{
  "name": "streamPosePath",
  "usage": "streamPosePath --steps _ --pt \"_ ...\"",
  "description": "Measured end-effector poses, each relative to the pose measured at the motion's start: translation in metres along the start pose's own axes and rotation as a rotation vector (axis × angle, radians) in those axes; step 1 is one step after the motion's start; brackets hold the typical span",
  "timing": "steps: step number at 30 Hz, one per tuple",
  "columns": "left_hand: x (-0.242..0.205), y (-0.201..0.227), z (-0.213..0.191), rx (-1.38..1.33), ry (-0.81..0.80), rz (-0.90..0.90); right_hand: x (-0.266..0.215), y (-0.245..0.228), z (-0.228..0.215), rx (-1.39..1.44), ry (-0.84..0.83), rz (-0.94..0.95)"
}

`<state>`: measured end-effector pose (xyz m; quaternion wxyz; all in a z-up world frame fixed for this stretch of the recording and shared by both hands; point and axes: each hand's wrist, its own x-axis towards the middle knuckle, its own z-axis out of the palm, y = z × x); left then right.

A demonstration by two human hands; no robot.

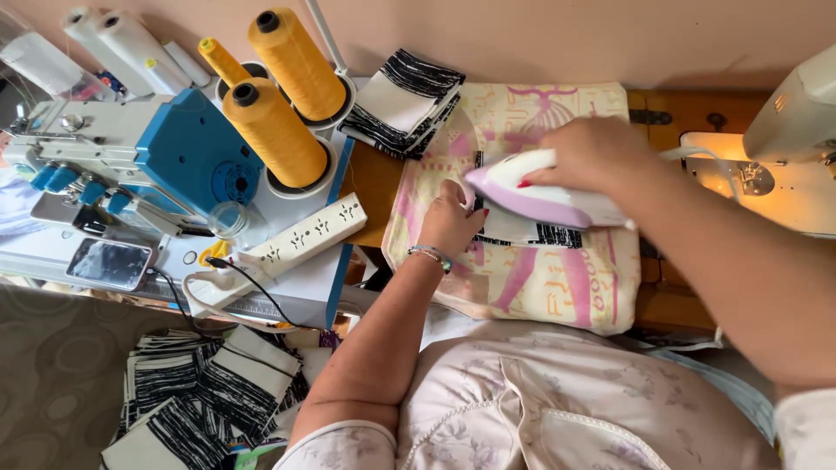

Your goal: Ironing and folding small striped fabric pieces at a sewing workstation.

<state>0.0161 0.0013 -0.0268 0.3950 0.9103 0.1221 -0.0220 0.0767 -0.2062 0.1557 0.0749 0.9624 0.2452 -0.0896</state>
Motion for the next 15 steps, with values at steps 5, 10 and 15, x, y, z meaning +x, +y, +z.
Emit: streamPosePath --steps 5,10,15 --pt "-0.011 0.006 -0.011 -0.017 0.014 0.079 0.049 -0.014 0.021 -0.05 0.013 -0.087" --pt "-0.008 0.003 -0.006 0.032 0.017 0.074 0.073 -0.031 0.015 -0.045 0.067 -0.111" --pt "-0.019 -0.002 -0.012 -0.026 0.051 0.164 0.064 -0.048 -0.009 -0.001 -0.138 -0.05"
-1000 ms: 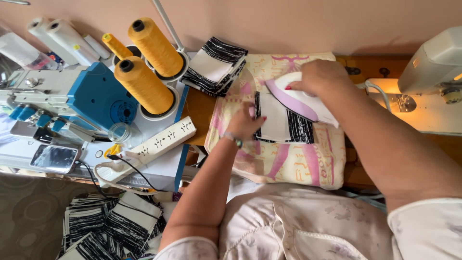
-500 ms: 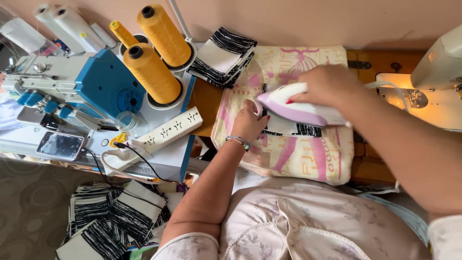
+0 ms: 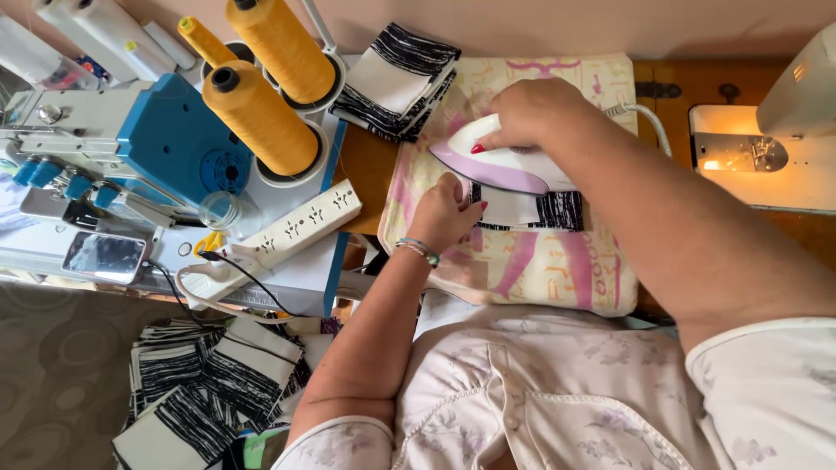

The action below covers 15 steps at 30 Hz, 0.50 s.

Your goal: Ironing and folding small striped fabric pieces at a sewing workstation.

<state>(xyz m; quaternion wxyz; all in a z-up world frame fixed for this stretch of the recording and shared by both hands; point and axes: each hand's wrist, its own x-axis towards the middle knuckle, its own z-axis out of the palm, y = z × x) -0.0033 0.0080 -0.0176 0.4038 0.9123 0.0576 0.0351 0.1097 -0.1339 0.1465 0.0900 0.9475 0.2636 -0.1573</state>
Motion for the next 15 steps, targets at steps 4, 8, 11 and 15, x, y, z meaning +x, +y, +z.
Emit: streamPosePath --steps 4,8,11,15 --pt "-0.014 0.006 -0.021 -0.066 -0.097 0.016 -0.01 0.013 0.004 0.021 -0.057 -0.077" --pt "-0.009 -0.04 -0.003 -0.584 -0.077 0.263 -0.028 0.018 0.006 0.066 -0.047 -0.154" --pt "-0.025 -0.044 -0.016 -0.961 -0.053 0.259 -0.023 0.018 0.016 0.052 -0.048 -0.2" --pt "-0.009 -0.07 -0.011 -1.17 -0.032 0.32 -0.034 0.014 0.019 0.064 -0.031 -0.206"
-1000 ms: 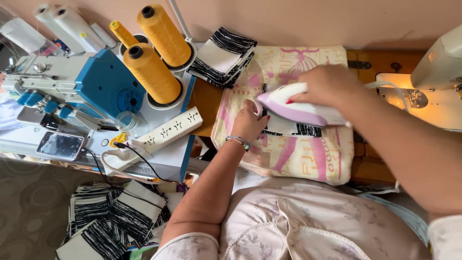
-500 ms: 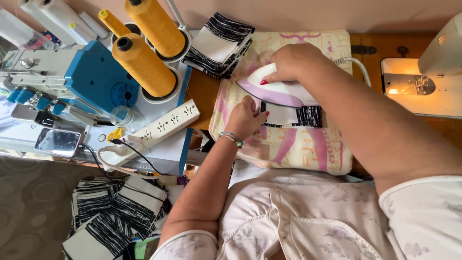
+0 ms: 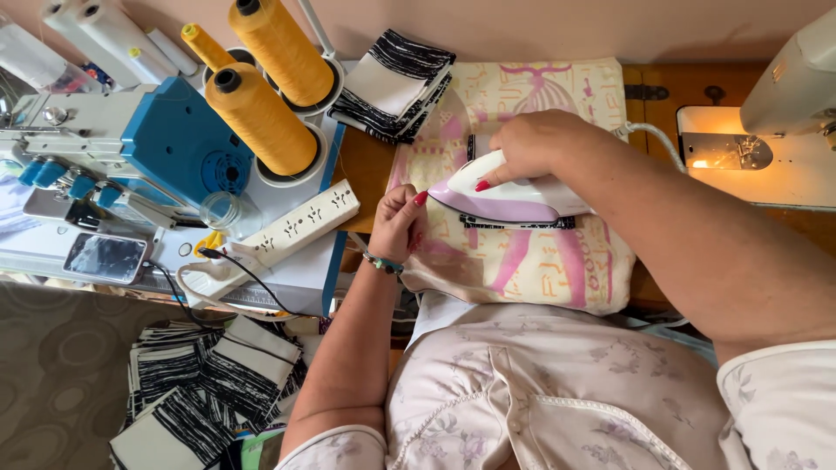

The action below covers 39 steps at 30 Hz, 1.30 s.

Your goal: Ironing and folding small striped fabric pieces at a sewing workstation.

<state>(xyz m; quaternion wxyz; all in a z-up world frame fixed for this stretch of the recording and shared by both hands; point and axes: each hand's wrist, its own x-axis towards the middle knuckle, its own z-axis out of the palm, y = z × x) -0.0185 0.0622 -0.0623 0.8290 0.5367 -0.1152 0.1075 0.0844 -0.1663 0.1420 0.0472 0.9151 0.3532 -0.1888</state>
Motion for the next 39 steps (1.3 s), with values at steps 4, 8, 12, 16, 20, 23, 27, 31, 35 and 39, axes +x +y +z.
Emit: streamPosePath --steps 4,8,12,16,20,23,27,31,35,39 --pt "0.002 0.008 -0.004 -0.014 0.047 0.011 -0.009 0.003 0.002 -0.017 0.023 0.003" --pt "0.012 0.021 -0.012 0.093 0.15 0.016 -0.023 0.023 0.002 0.012 -0.003 0.028" --pt "0.018 0.017 -0.007 0.127 0.174 0.029 -0.03 0.015 0.006 0.019 0.0 0.058" --pt "0.016 0.013 -0.009 0.17 0.176 0.015 -0.023 0.004 0.015 -0.002 0.056 0.066" --pt "0.011 0.016 -0.009 0.177 0.205 0.014 -0.024 0.002 0.016 -0.002 0.069 0.088" --pt "0.011 0.016 -0.006 0.133 0.219 0.037 -0.031 0.011 0.005 0.053 0.077 0.118" --pt "0.009 0.016 -0.009 0.144 0.235 0.027 -0.057 -0.005 0.004 0.057 0.077 0.089" --pt "0.018 0.021 -0.001 0.101 0.266 0.043 -0.042 -0.013 0.031 -0.026 0.177 -0.014" --pt "0.013 0.024 0.004 0.149 0.273 -0.009 -0.037 -0.025 0.031 -0.038 0.224 -0.059" --pt "0.014 0.021 0.003 0.162 0.299 0.003 -0.04 -0.012 0.032 0.001 0.171 -0.065"
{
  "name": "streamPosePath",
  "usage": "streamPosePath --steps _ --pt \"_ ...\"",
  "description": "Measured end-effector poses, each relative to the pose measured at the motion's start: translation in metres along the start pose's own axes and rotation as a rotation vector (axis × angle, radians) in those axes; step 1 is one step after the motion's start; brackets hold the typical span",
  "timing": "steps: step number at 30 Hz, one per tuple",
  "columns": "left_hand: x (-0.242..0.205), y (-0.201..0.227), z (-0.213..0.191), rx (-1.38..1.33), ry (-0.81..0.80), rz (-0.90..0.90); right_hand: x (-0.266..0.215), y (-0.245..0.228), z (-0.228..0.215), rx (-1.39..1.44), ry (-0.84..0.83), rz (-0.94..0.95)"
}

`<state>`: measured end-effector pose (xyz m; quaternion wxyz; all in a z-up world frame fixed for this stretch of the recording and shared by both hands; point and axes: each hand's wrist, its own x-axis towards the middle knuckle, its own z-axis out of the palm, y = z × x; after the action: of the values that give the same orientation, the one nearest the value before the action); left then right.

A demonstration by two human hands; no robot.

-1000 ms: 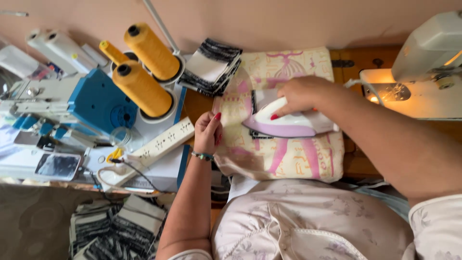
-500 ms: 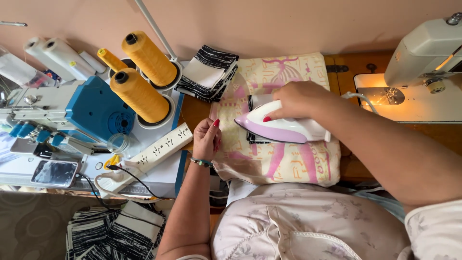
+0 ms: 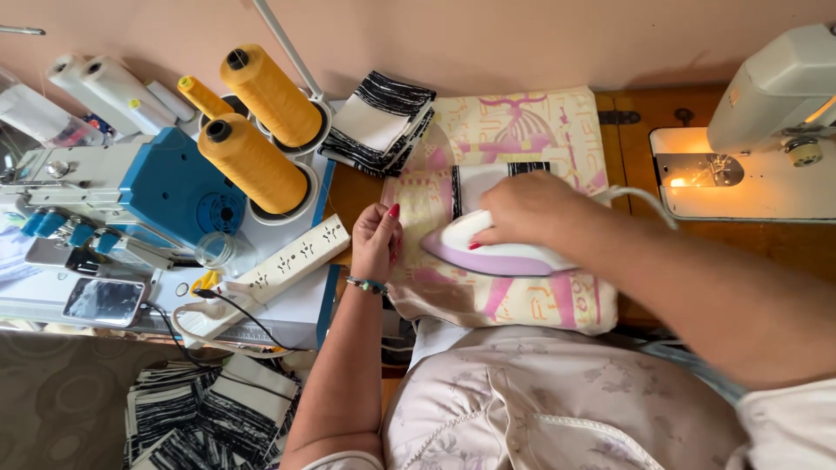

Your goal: Ironing and folding small striped fabric pieces at a sewing workstation.

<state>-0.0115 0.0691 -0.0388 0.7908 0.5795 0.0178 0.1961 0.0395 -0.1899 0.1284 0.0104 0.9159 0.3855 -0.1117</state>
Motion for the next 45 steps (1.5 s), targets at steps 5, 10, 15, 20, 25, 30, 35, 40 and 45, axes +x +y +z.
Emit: streamPosePath --steps 5,10,15,20,25,30,35,40,45 --pt "0.0 -0.003 0.0 0.032 -0.017 -0.018 -0.016 0.014 0.001 -0.017 -0.027 0.058" --pt "0.0 0.001 0.004 0.054 -0.024 -0.01 -0.013 0.004 -0.001 -0.007 0.028 0.029" --pt "0.003 -0.002 0.003 0.083 -0.035 0.003 -0.009 0.012 0.008 -0.018 0.032 0.011" --pt "0.005 -0.004 0.001 0.132 -0.065 -0.001 -0.014 0.01 0.004 -0.038 0.053 0.012" --pt "0.007 -0.011 -0.005 0.169 -0.1 0.011 -0.019 0.013 0.004 0.025 0.105 0.092" --pt "0.0 0.005 0.007 0.193 -0.113 0.014 -0.031 0.042 -0.055 0.24 0.152 0.282" --pt "-0.004 0.014 0.013 0.588 -0.147 -0.089 0.04 0.158 0.055 0.464 0.989 0.31" --pt "0.009 0.062 0.071 1.018 -0.214 -0.28 0.041 0.201 0.121 0.763 1.203 0.228" --pt "0.029 0.046 0.122 1.478 -0.299 -0.442 0.007 0.186 0.134 0.752 1.057 0.36"
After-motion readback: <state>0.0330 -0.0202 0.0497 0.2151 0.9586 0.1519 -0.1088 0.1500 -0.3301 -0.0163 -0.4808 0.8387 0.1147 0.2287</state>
